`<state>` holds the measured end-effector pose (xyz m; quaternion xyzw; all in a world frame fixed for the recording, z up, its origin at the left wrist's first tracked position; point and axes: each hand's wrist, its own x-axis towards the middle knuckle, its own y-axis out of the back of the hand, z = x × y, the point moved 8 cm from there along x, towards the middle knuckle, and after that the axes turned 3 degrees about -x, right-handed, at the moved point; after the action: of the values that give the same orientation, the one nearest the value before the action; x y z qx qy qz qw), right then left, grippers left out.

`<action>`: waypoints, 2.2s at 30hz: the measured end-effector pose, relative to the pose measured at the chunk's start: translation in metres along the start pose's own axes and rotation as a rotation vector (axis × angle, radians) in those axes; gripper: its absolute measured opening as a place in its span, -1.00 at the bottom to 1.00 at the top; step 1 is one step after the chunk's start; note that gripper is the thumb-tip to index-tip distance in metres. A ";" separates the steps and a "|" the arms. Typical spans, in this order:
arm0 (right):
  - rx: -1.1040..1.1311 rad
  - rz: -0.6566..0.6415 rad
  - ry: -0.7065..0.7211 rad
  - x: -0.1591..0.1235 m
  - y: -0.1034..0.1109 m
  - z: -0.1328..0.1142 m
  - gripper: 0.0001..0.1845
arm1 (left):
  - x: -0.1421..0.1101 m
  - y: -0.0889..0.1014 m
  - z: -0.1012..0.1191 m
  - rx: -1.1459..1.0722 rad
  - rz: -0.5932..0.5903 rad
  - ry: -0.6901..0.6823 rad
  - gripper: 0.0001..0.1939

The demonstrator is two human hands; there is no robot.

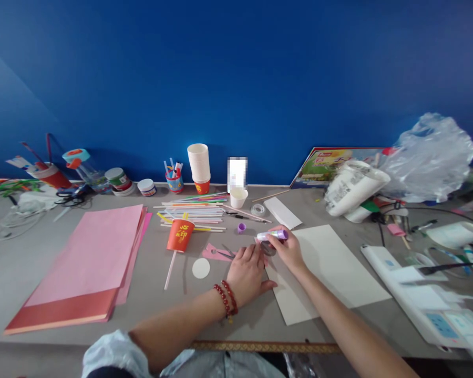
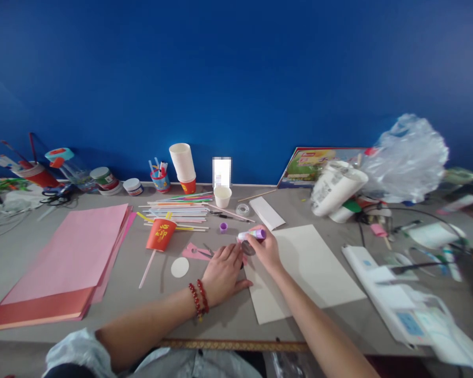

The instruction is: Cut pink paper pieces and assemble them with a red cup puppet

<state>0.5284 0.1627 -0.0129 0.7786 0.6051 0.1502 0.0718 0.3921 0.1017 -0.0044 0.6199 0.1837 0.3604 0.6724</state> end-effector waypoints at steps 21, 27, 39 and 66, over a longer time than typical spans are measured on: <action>-0.437 -0.100 0.253 -0.007 -0.011 -0.020 -0.80 | 0.002 -0.004 -0.003 0.047 -0.012 -0.049 -0.12; -0.452 -0.099 0.261 -0.007 -0.012 -0.019 -0.81 | 0.002 -0.003 -0.003 0.033 -0.008 -0.066 -0.08; -0.431 -0.081 0.251 -0.006 -0.011 -0.017 -0.79 | 0.001 -0.005 -0.003 0.033 -0.007 -0.067 -0.04; -0.415 -0.046 0.257 -0.007 -0.009 -0.023 -0.81 | 0.001 -0.007 -0.003 0.039 0.002 -0.070 -0.07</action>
<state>0.5112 0.1561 0.0055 0.7076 0.5831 0.3673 0.1561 0.3929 0.1045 -0.0118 0.6454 0.1665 0.3354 0.6658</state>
